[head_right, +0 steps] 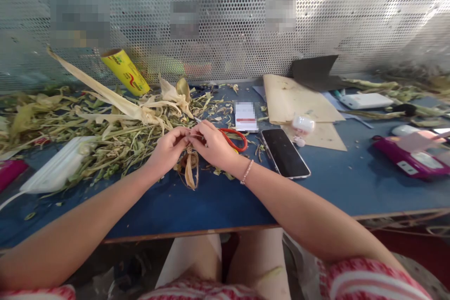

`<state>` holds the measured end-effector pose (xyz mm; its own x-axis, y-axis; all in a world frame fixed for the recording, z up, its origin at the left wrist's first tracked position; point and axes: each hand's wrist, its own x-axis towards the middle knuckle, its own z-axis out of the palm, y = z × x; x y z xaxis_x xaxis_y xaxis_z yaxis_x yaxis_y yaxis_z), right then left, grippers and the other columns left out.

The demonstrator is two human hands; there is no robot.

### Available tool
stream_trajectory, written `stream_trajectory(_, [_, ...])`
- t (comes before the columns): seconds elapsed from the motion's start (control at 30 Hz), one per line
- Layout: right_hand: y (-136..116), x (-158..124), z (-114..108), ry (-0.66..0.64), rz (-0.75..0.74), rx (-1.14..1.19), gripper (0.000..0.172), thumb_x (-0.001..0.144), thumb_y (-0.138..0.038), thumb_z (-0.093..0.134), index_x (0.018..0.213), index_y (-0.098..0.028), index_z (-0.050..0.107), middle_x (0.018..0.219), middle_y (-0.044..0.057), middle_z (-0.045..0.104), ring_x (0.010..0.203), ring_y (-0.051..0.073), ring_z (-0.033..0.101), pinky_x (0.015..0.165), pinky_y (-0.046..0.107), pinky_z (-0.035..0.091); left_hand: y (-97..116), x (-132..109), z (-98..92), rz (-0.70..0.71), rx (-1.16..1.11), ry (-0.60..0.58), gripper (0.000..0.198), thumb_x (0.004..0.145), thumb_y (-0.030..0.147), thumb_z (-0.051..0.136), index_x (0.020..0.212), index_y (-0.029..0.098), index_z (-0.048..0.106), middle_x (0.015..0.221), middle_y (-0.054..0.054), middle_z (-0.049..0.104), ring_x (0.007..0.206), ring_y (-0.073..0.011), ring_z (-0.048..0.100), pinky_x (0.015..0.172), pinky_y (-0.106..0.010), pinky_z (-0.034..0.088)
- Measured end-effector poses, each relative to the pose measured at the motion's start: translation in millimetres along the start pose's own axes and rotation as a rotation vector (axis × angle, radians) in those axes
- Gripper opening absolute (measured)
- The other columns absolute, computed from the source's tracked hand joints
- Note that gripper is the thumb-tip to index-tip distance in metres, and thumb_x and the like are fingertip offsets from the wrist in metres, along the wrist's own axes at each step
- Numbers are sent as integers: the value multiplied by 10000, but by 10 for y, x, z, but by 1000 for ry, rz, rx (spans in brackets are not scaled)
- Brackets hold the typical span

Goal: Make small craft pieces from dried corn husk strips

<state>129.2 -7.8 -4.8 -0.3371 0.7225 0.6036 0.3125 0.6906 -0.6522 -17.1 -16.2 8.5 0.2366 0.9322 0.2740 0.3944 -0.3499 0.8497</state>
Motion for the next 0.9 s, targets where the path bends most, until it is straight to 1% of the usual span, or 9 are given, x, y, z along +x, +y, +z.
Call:
stream_trajectory(0.1, [-8, 4, -9, 8, 12, 5, 80, 786, -182, 449, 711, -188, 423, 752, 14, 464, 687, 118, 424, 619, 261, 367, 2, 0, -5, 7, -10, 11, 69, 766, 184, 433, 748, 156, 493, 790, -28, 529, 770, -133, 494, 748, -290, 395])
stream_trajectory(0.2, [-18, 8, -15, 16, 52, 32, 76, 782, -186, 457, 712, -190, 428, 738, 8, 467, 708, 123, 436, 646, 270, 366, 31, -7, -6, -18, -29, 15, 79, 769, 205, 436, 726, 159, 484, 723, -7, 497, 703, -120, 469, 702, -272, 388])
stream_trajectory(0.33, [-7, 14, -11, 3, 167, 217, 59, 799, -218, 431, 745, -194, 435, 705, -6, 464, 671, 111, 449, 631, 265, 384, 56, -17, 6, -100, -116, 22, 111, 770, 245, 452, 724, 155, 497, 670, 8, 487, 635, -103, 448, 640, -245, 378])
stream_trajectory(0.43, [7, 20, -14, -1, 226, 334, 72, 813, -233, 404, 796, -191, 460, 690, -11, 474, 620, 97, 452, 598, 258, 395, 23, -14, 23, -173, -230, 36, 146, 767, 287, 470, 745, 151, 518, 638, 16, 479, 587, -91, 436, 581, -227, 365])
stream_trajectory(0.57, [9, 28, -30, -11, 227, 303, 35, 772, -209, 464, 783, -185, 486, 692, -6, 496, 643, 101, 473, 591, 252, 394, -2, -8, 43, -268, -444, 11, 131, 732, 274, 530, 712, 147, 506, 587, 31, 444, 518, -68, 411, 509, -202, 337])
stream_trajectory(0.7, [12, 28, -32, -15, 220, 275, 44, 764, -223, 491, 767, -180, 498, 693, -9, 496, 630, 93, 466, 586, 247, 386, 72, -15, 50, -388, -588, 7, 84, 719, 210, 539, 704, 144, 490, 568, 41, 426, 468, -45, 389, 472, -183, 312])
stream_trajectory(0.8, [21, 27, -25, -6, 224, 283, 58, 760, -235, 507, 753, -178, 500, 694, -12, 492, 618, 88, 457, 581, 246, 382, 107, -23, 52, -407, -610, 12, 66, 718, 189, 537, 710, 139, 494, 591, 31, 456, 484, -45, 415, 487, -184, 333])
stream_trajectory(0.9, [21, 27, -27, -2, 246, 282, 83, 756, -254, 520, 734, -178, 496, 682, -16, 482, 608, 85, 446, 577, 247, 379, 75, -28, 53, -382, -563, 11, 81, 725, 219, 536, 725, 143, 507, 583, 32, 458, 479, -49, 407, 483, -188, 333])
